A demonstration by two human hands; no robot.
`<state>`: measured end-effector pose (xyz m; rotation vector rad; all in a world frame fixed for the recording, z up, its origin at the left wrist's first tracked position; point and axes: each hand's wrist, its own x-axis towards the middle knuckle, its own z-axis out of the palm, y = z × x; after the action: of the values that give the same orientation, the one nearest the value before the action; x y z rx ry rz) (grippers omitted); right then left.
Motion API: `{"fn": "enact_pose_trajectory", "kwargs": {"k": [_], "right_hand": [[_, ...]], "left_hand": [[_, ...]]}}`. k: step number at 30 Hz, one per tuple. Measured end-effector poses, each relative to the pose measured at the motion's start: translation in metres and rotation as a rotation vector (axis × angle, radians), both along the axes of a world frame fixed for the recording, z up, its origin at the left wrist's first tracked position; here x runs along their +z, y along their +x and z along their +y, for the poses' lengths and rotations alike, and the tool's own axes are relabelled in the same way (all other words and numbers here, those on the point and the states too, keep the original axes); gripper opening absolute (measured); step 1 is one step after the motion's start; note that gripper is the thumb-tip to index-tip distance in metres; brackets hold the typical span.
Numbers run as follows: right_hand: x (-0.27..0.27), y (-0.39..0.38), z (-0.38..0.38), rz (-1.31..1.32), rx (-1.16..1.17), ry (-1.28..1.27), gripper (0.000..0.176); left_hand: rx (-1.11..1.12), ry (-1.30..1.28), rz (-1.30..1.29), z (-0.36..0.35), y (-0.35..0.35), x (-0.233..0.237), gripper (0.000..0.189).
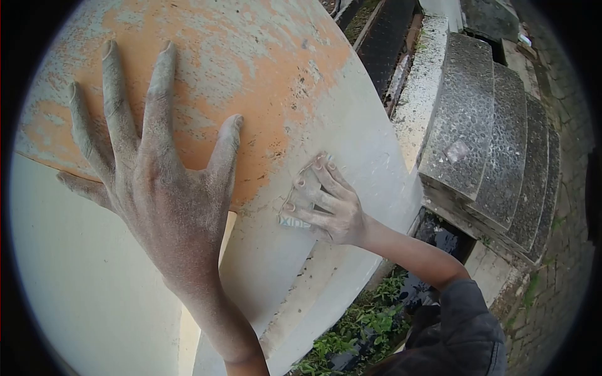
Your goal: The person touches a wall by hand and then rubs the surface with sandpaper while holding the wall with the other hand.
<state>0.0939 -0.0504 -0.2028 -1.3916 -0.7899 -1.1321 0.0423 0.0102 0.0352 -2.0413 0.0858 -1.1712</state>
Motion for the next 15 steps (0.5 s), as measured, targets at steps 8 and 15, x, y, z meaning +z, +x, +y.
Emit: {"fn": "enact_pose_trajectory", "kwargs": {"k": [8, 15], "right_hand": [[0.023, 0.027, -0.008, 0.183, -0.16, 0.188, 0.027], [0.016, 0.053, -0.031, 0.096, -0.029, 0.171, 0.023]], "left_hand": [[-0.037, 0.063, -0.052, 0.005, 0.006, -0.002, 0.078], [-0.046, 0.085, -0.059, 0.005, 0.007, -0.002, 0.078]]}}
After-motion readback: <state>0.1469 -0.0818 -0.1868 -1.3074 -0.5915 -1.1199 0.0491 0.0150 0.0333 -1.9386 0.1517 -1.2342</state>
